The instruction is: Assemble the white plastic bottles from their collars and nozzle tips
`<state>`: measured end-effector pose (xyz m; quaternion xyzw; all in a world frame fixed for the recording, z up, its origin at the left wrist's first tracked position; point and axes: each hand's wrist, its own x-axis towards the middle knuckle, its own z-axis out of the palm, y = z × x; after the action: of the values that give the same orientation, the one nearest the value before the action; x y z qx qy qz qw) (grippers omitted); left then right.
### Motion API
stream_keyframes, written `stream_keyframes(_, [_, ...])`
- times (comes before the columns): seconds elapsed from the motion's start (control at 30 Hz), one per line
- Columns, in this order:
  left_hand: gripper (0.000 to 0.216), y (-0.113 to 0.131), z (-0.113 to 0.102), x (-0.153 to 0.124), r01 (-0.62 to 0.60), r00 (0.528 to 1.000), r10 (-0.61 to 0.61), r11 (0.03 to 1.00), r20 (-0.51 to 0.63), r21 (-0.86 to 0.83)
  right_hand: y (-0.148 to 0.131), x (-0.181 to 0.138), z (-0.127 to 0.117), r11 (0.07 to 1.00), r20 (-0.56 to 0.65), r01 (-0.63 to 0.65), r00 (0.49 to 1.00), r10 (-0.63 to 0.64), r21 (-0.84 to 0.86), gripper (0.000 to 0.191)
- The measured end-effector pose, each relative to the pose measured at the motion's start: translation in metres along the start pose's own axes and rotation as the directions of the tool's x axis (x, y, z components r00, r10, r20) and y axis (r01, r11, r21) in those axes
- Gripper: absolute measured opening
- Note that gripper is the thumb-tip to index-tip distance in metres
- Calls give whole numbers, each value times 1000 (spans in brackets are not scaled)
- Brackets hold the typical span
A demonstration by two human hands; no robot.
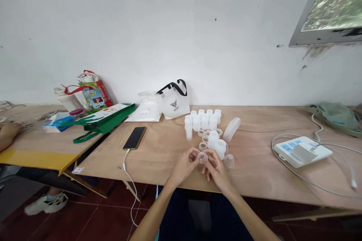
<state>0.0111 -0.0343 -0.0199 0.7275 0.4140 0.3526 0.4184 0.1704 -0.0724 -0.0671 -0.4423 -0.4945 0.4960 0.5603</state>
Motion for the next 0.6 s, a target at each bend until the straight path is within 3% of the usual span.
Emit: stream_keyframes(0.6, [17,-2,13,1,-32,997,36,997,-67,71,8,2,-2,997,-27,76,997,-76,-26,39])
